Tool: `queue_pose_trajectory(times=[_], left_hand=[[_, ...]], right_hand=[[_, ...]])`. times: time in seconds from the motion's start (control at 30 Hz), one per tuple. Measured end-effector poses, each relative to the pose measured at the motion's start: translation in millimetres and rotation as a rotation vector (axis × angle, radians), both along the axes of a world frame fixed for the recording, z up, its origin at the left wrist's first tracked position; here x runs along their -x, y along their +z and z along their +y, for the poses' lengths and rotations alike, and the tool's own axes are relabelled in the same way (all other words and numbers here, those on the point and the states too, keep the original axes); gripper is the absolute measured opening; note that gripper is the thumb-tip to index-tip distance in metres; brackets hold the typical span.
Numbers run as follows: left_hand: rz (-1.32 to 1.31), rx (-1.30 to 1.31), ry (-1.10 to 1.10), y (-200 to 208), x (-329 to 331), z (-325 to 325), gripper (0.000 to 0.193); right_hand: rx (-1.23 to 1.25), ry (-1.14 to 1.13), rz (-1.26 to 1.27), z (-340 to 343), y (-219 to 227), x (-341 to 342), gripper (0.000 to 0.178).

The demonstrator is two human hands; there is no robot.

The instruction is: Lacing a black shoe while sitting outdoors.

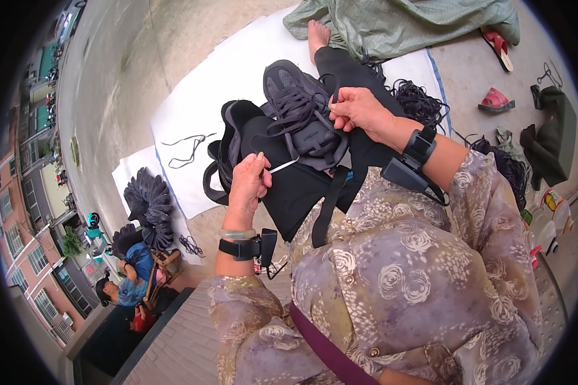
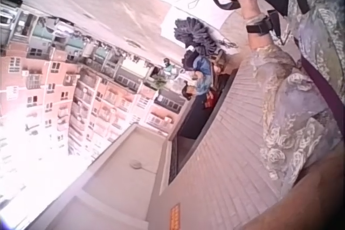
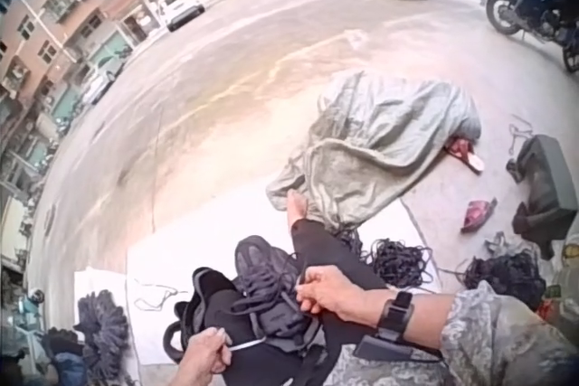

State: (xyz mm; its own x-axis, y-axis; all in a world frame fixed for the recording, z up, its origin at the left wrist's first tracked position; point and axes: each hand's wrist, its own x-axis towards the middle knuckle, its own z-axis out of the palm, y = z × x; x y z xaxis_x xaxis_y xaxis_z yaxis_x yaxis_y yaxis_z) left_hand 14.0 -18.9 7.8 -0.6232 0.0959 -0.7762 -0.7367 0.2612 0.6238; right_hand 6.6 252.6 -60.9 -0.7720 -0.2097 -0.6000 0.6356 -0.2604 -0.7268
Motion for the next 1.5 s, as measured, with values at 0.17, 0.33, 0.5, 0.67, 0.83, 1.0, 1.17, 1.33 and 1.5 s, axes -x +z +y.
queue_pose_trajectory(times=[0.17, 0.33, 0.5, 0.67, 0.83, 1.0, 1.17, 1.33, 1.5], left_hand=[[0.051, -0.097, 0.056, -10, -5, 8, 0.02], [0.055, -0.079, 0.076, -14, -6, 10, 0.018], [0.093, -0.152, 0.059, -18, -5, 8, 0.018], [0.131, -0.209, 0.215, -22, -6, 9, 0.009], [0.175, -0.259, 0.293, -24, -5, 10, 0.002], [0.291, -0.095, 0.27, -33, 1, 22, 0.003], [0.408, 0.031, 0.201, -44, 6, 37, 0.003], [0.596, 0.202, 0.139, -69, 8, 44, 0.008], [0.774, 0.296, 0.132, -88, 8, 49, 0.015]], right_hand=[[0.007, 0.009, 0.007, -2, -3, 0, 0.007], [-0.059, 0.017, 0.017, -6, -8, 2, 0.007], [-0.425, 0.103, 0.236, -14, -21, 3, 0.011], [-0.895, 0.05, 0.78, -24, -25, -7, 0.02], [-0.714, 0.231, 0.457, -13, -14, -1, 0.023], [-0.809, 0.247, 0.527, -11, 10, -2, 0.024], [-0.372, 0.441, 0.321, -39, 26, -8, 0.019], [-0.348, 0.418, 0.077, -74, 18, -4, 0.02], [-0.403, 0.387, 0.064, -87, 6, -2, 0.017]])
